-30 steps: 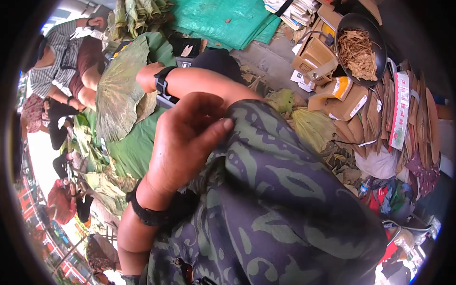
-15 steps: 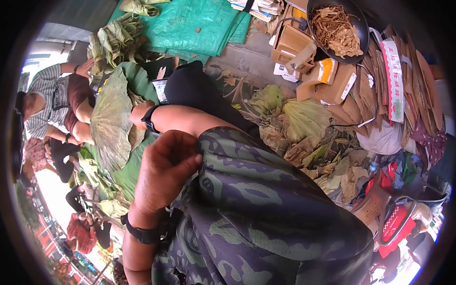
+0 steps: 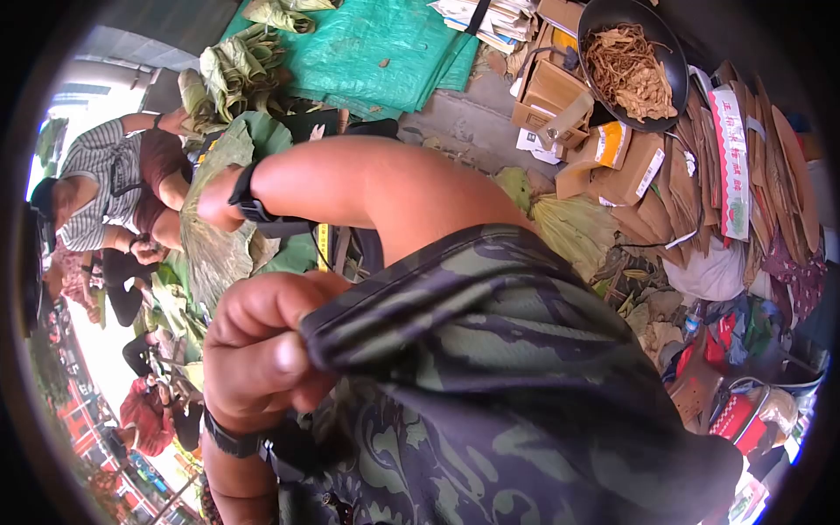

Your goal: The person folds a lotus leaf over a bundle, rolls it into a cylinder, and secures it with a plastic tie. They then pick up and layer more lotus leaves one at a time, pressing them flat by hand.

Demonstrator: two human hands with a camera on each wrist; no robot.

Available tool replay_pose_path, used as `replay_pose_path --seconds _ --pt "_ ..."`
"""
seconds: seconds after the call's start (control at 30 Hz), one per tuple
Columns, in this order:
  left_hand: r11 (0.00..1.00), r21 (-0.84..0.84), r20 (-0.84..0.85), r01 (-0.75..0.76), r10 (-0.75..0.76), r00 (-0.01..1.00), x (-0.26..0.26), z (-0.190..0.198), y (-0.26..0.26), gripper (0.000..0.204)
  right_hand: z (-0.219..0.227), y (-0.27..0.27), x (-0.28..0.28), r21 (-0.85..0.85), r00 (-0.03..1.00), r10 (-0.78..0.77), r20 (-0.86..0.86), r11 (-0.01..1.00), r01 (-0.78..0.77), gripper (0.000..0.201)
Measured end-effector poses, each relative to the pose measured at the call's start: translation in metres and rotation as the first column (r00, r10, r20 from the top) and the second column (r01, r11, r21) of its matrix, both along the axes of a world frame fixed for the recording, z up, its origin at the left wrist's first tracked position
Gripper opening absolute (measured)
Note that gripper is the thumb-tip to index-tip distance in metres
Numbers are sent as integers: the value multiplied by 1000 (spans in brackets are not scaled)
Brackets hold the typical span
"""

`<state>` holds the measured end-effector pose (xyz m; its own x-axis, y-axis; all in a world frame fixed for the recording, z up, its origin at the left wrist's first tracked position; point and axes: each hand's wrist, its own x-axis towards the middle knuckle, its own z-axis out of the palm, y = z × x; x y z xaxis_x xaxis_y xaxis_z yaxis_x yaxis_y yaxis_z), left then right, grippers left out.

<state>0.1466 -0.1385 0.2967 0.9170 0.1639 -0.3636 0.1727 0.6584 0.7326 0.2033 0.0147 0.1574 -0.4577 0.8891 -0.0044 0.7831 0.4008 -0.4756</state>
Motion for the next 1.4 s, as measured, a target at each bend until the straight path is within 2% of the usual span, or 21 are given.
replay_pose_path --seconds 0.03,0.07,0.1,0.13,0.17,0.23,0.33,0.43,0.67,0.77,1.0,1.17,1.4 --pt "982 -191 20 15 -11 1000 -7 2 -1 22 7 3 -3 11 1000 23 -6 1000 -23 26" --pt "952 -303 118 -48 87 989 -15 -3 -6 23 12 10 -9 -4 999 39 -19 999 -39 22" --pt "943 -330 103 -36 74 992 -19 -11 -8 23 15 18 -14 -24 998 51 -36 998 -52 19" --pt "932 -361 94 -14 52 994 -20 -14 -12 23 43 11 -30 -185 963 -268 21 946 267 17" --pt "921 -390 91 6 32 995 -18 -19 -16 24 66 0 -43 -312 831 -540 134 773 553 14" --pt "897 -439 100 45 -1 995 -18 -25 -24 24 50 -14 -35 -346 820 -551 155 747 568 15" --pt "859 -507 122 63 -1 992 -21 -34 -36 25 33 -32 -39 -386 830 -524 192 737 555 15" --pt "839 -542 190 43 72 979 -24 -44 -47 25 20 -45 -50 -380 865 -437 248 777 502 16" --pt "814 -578 275 58 128 953 -29 -54 -62 26 5 -60 -60 -368 897 -333 292 826 426 18" --pt "838 -542 261 59 101 960 -39 -48 -56 27 19 -53 -69 -335 912 -337 234 853 401 19" --pt "885 -460 269 -77 221 937 -69 -36 -51 28 38 -35 -130 -231 978 -149 149 956 181 21" --pt "911 -406 256 -74 192 947 -88 -32 -54 29 48 -30 -149 -160 989 -123 81 978 135 22" --pt "884 -459 360 91 92 928 -70 -48 -78 31 14 -51 -105 -170 972 -173 159 965 200 24"
